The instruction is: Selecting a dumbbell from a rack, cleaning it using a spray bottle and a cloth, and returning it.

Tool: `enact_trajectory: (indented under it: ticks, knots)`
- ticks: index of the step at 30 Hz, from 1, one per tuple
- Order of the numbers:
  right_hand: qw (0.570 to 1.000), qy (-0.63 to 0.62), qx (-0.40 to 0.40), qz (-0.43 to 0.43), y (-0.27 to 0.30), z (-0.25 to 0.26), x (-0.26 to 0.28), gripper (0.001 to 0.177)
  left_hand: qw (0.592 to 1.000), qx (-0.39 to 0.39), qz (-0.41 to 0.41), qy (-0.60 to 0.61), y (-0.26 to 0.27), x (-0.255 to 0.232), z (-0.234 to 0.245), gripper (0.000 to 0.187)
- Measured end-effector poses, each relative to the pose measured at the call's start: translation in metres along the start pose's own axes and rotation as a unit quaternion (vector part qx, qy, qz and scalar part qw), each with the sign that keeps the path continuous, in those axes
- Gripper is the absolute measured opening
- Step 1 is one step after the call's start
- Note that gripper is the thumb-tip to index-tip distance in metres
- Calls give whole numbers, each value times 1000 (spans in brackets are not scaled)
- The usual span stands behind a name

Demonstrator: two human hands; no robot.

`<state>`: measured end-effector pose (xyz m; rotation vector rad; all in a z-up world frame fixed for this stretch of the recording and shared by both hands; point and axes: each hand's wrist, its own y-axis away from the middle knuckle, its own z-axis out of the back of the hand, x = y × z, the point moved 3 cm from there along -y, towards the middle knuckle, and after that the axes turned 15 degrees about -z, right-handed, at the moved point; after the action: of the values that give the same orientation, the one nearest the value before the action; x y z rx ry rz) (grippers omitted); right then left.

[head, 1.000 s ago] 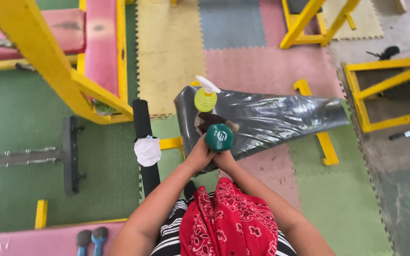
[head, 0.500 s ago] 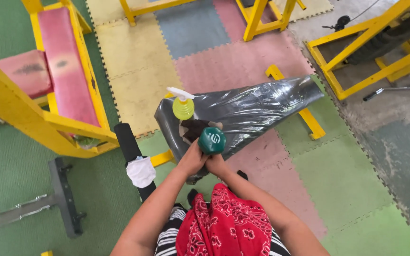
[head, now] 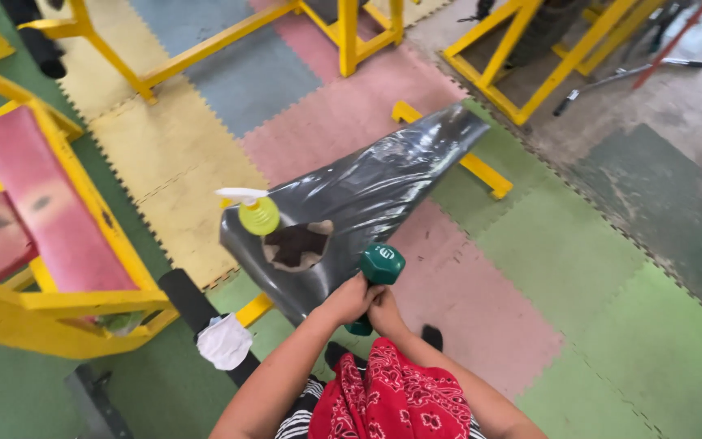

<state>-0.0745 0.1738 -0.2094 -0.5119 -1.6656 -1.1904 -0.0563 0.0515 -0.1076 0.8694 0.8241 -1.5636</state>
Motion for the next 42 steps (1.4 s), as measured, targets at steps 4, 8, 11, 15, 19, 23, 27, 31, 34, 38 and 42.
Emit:
enact_trajectory:
  ticks: [4, 8, 11, 15, 19, 23, 27, 31, 34, 38, 42]
  knots:
    - [997, -41, -62, 1, 5, 44, -38, 28, 994, 106, 30, -12, -24, -7, -51, 40]
    - [982, -140, -124, -9, 18, 94, -59, 31, 990, 142, 21, -8, -54, -28, -101, 45]
    - [963, -202, -173, -53, 39, 137, -65, 31, 983, 182, 6, -15, -77, -40, -153, 50]
    - [935, -268, -229, -45, 67, 198, -82, 33, 969, 241, -47, -2, -109, -49, -235, 52]
    - [904, -298, -306, -28, 101, 261, -86, 26, 953, 298, -55, -21, -132, -84, -309, 58]
    - [876, -301, -377, -15, 137, 318, -109, 27, 932, 348, -103, -17, -145, -109, -383, 58]
    - [843, -298, -447, 17, 177, 359, -117, 27, 905, 397, -152, -3, -150, -143, -441, 58]
    - [793, -375, -477, 57, 220, 378, -110, 24, 870, 454, -194, -14, -144, -177, -486, 57]
    - [740, -381, -552, 47, 236, 393, -135, 22, 829, 509, -231, -12, -140, -200, -513, 58]
    - [689, -423, -587, 48, 251, 407, -153, 23, 787, 560, -253, -53, -137, -221, -544, 61]
    - [611, -464, -640, 41, 260, 422, -142, 21, 733, 618, -275, -71, -149, -238, -569, 66]
